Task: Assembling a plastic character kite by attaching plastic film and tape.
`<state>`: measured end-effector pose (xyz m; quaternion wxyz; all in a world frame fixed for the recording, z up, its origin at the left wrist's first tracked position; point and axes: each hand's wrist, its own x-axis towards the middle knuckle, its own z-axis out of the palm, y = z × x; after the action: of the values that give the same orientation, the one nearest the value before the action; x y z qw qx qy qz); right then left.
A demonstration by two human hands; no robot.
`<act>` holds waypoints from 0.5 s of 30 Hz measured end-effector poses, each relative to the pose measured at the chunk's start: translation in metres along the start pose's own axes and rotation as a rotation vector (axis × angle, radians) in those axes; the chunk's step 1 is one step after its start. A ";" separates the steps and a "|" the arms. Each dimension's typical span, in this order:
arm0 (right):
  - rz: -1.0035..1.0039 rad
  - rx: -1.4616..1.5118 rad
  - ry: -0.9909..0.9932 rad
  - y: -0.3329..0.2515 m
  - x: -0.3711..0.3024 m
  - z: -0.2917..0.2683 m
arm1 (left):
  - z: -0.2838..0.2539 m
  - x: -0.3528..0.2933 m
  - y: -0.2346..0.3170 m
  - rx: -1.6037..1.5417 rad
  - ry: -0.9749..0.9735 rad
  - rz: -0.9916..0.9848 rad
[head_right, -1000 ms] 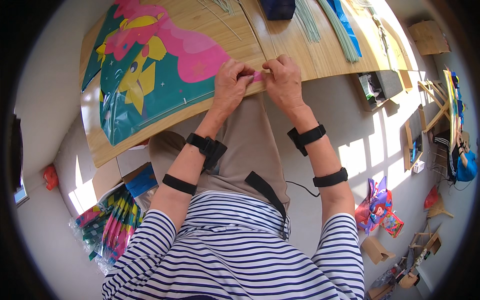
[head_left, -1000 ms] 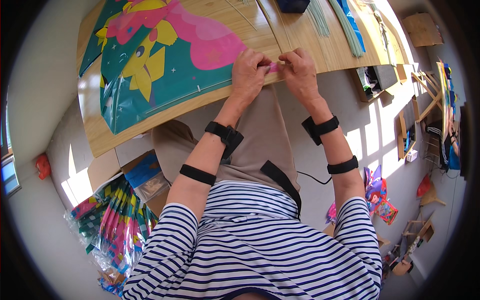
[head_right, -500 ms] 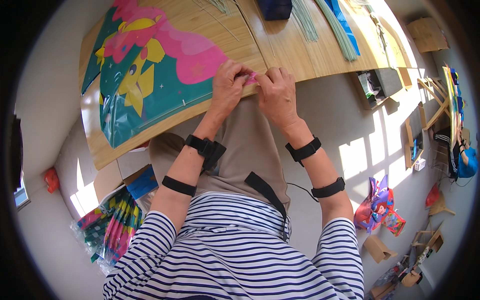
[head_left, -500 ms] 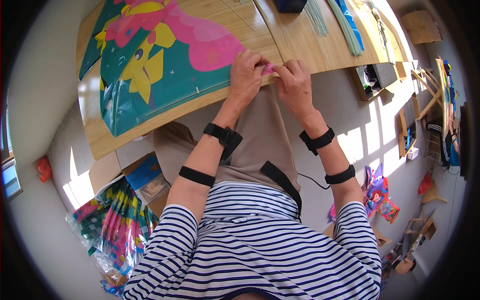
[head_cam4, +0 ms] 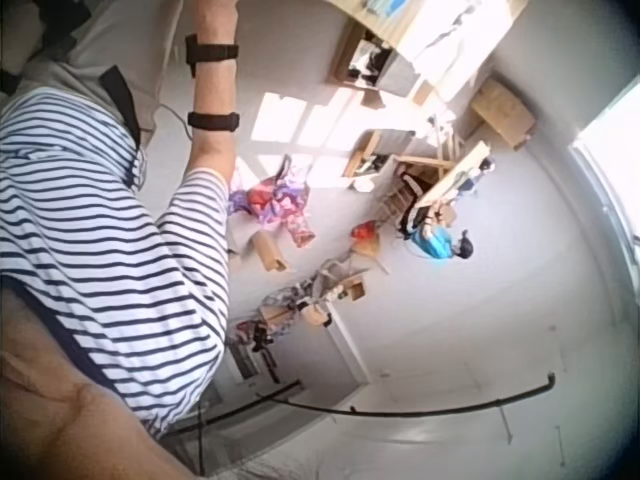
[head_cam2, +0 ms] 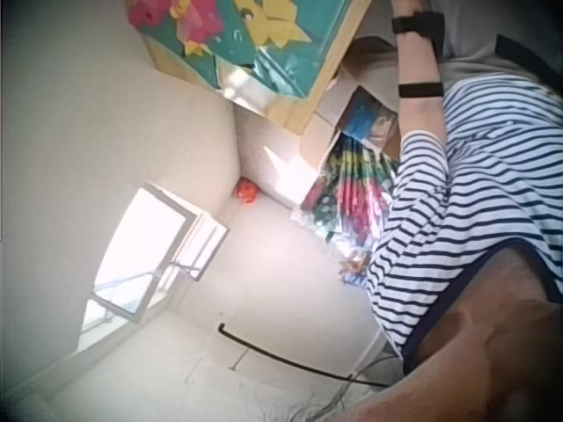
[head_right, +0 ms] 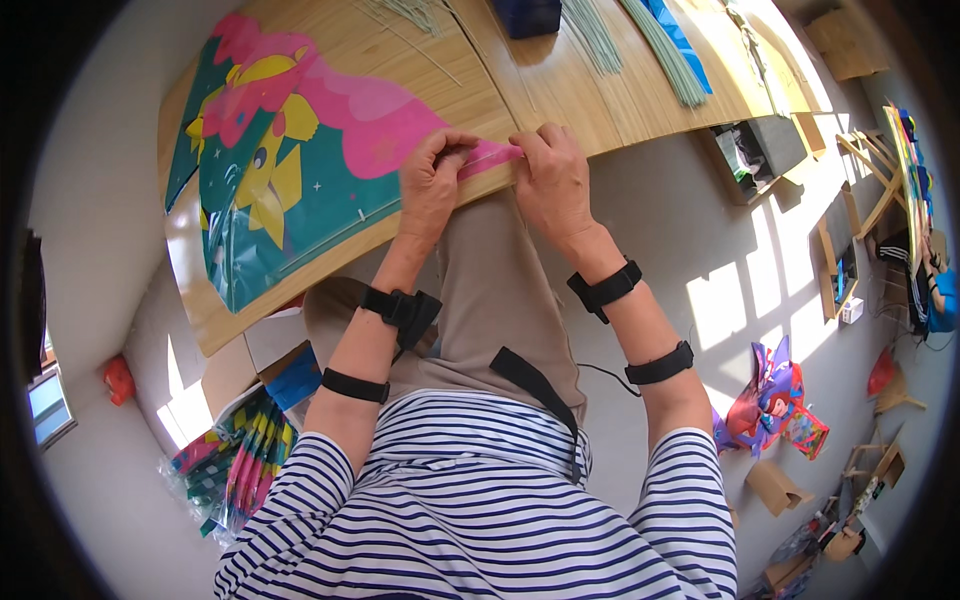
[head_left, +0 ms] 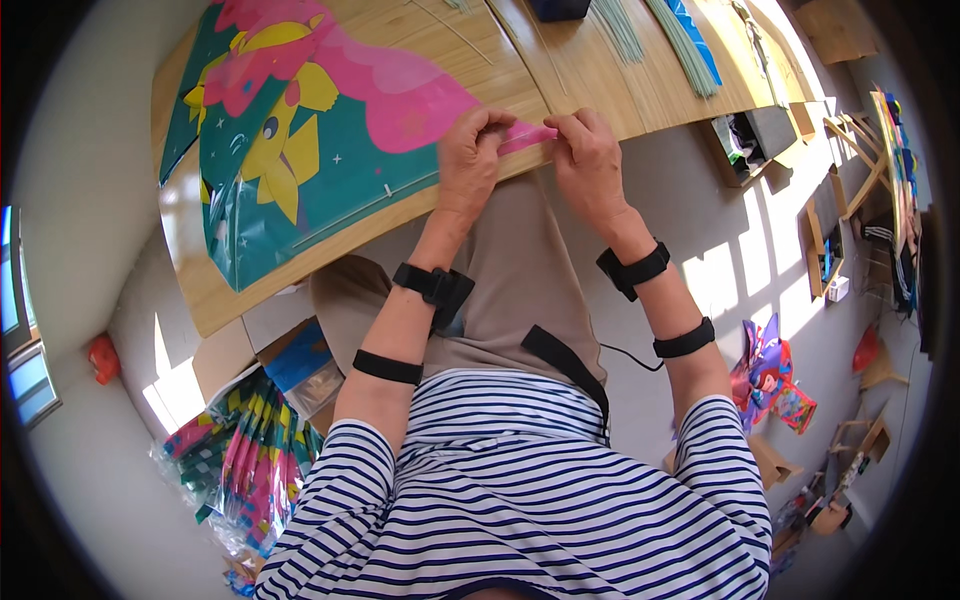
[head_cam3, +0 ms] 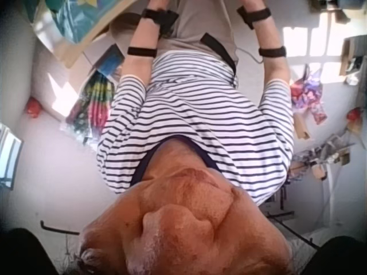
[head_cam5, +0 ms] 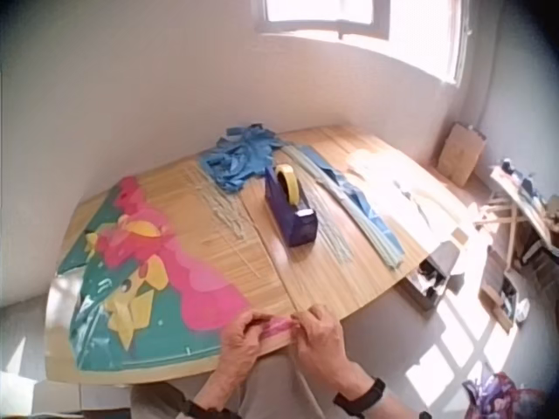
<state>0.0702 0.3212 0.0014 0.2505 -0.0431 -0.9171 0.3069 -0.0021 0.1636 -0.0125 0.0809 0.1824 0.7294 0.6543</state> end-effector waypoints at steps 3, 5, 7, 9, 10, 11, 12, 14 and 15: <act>0.018 0.006 0.004 0.003 0.006 0.002 | -0.001 0.000 -0.002 -0.018 0.015 0.016; 0.023 0.010 0.009 0.006 0.007 0.003 | -0.002 0.001 -0.004 -0.005 0.022 0.019; 0.035 -0.005 0.007 0.009 0.007 0.003 | -0.001 0.002 0.006 0.018 0.026 -0.005; 0.051 -0.012 0.006 0.010 0.007 0.003 | -0.001 0.008 0.017 0.110 0.009 0.036; 0.061 -0.012 0.005 0.011 0.006 0.002 | 0.000 0.011 0.020 0.156 0.001 0.058; 0.071 -0.013 0.005 0.011 0.006 0.002 | 0.001 0.014 0.020 0.212 -0.023 0.092; 0.074 -0.014 0.006 0.010 0.006 0.002 | 0.002 0.018 0.019 0.268 -0.046 0.126; 0.082 -0.016 0.009 0.008 0.007 0.001 | 0.005 0.024 0.016 0.338 -0.081 0.168; 0.090 -0.016 0.007 0.008 0.007 0.001 | 0.008 0.027 0.014 0.352 -0.094 0.176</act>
<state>0.0628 0.3287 -0.0009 0.2392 -0.0875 -0.9159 0.3103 -0.0218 0.1817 0.0035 0.0244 0.2873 0.8091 0.5120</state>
